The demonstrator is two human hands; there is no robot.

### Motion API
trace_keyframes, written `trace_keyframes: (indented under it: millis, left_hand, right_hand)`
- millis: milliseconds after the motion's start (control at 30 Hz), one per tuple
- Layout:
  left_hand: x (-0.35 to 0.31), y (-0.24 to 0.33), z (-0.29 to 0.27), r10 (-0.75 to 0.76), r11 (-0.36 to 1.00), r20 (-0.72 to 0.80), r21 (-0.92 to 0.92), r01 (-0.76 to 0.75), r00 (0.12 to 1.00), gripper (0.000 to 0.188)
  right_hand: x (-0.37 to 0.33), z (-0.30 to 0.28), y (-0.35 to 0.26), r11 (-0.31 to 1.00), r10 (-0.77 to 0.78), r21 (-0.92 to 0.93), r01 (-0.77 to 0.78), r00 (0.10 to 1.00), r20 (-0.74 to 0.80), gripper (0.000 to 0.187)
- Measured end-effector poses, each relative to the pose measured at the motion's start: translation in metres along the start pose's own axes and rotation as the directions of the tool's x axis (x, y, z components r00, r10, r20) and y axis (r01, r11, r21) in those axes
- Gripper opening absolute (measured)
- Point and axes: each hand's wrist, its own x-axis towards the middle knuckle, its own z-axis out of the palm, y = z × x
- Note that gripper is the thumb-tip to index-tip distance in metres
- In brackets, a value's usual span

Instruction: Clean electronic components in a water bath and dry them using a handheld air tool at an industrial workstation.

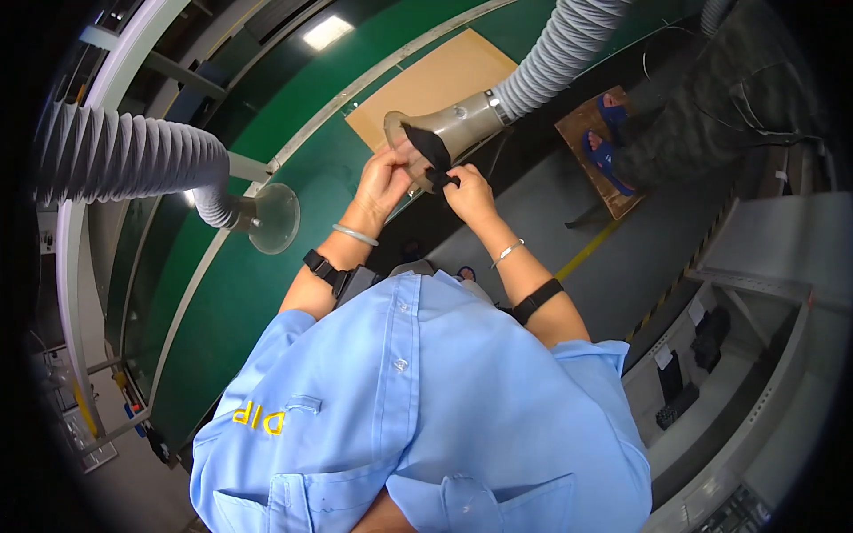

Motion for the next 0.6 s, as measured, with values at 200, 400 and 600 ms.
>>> trace_keyframes:
  millis: [200,400,600]
  left_hand:
    - [-0.007,0.001,0.003,-0.093,0.995,-0.051,0.016,0.094,0.994,0.046]
    - [0.019,0.000,0.008,-0.021,0.986,0.027,0.169,0.016,0.999,0.043]
    - [0.008,0.007,0.032,-0.032,0.977,-0.027,0.208,0.036,0.999,0.040]
  right_hand:
    - [-0.012,-0.017,0.015,0.974,0.210,0.087,-0.209,0.978,-0.001,0.026]
    - [0.038,-0.015,-0.072,0.883,-0.281,0.379,0.276,0.959,-0.044,0.025]
    - [0.112,0.016,-0.088,0.885,-0.455,-0.043,0.464,0.880,0.135,0.026]
